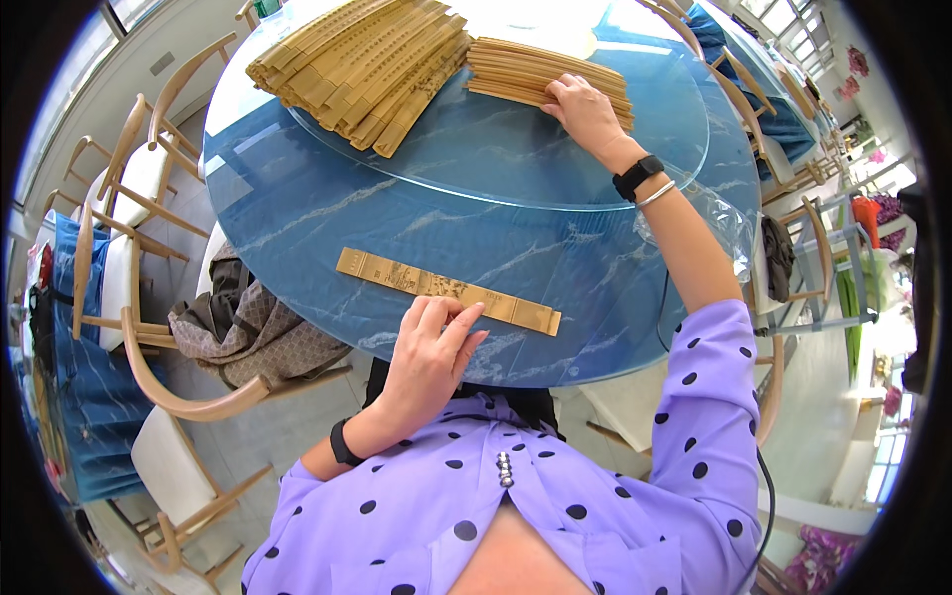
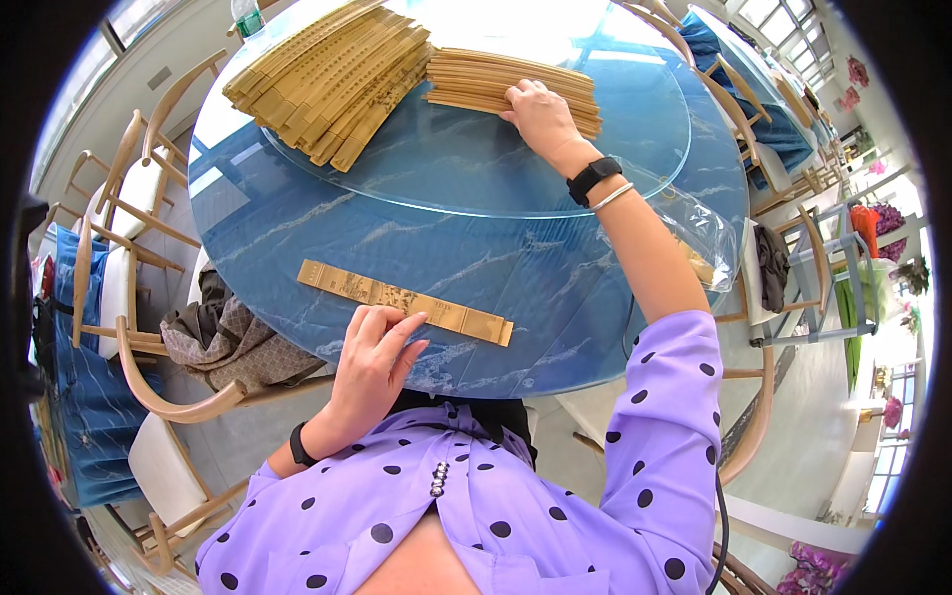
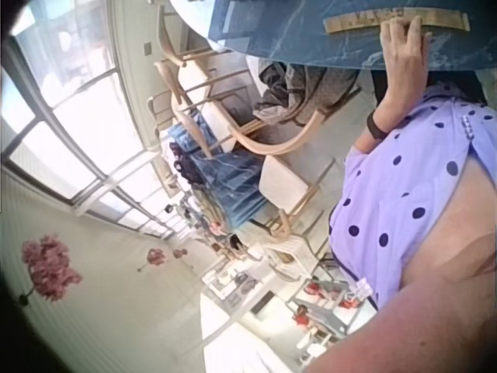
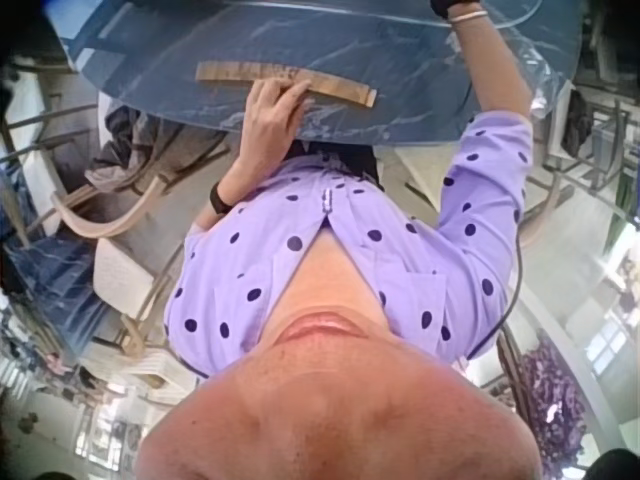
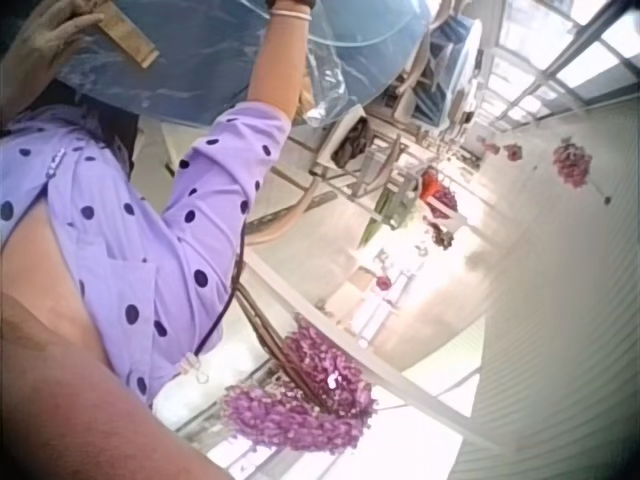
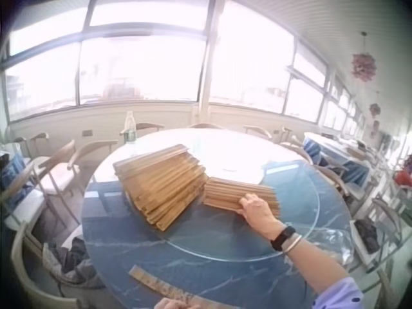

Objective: The person repeatedly picks up a flat bamboo strip and a thin bamboo rod from a glass table, slides the rod into a slot on the strip, and then places the assembled unit back on the table. This cycle is repeated multiple times throughout the clip.

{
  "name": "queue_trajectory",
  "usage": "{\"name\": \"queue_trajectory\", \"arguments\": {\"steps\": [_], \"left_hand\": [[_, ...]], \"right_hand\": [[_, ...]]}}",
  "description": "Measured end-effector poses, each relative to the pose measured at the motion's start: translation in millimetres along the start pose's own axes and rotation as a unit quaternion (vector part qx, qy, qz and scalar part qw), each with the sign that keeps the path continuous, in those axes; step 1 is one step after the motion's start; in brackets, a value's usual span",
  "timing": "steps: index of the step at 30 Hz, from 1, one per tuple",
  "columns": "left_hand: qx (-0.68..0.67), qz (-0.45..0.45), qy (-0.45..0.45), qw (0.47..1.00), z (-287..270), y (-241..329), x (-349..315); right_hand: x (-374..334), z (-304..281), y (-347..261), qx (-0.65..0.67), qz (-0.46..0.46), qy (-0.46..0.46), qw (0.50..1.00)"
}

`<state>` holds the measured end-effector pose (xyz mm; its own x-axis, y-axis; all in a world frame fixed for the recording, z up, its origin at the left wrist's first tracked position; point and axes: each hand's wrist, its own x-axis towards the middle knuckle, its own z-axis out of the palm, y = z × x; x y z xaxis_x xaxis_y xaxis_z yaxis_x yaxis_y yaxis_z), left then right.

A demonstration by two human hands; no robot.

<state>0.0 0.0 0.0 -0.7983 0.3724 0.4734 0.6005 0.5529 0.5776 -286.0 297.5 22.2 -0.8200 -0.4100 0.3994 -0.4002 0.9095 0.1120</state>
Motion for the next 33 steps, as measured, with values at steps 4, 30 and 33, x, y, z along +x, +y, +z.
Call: {"name": "queue_trajectory", "arguments": {"steps": [4, 30, 33], "left_hand": [[-0.014, -0.006, 0.015, 1.0, 8, 4, -4], [-0.014, 0.001, 0.008, 1.0, 13, 4, -5], [-0.011, 0.0, 0.014, 1.0, 14, 4, -5]], "right_hand": [[-7, 1, -3, 0.018, -0.026, -0.002, 1.0], [-53, -30, -30, 0.03, -0.109, -0.065, 0.991], [-63, -40, -38, 0.053, -0.077, -0.06, 0.994]]}}
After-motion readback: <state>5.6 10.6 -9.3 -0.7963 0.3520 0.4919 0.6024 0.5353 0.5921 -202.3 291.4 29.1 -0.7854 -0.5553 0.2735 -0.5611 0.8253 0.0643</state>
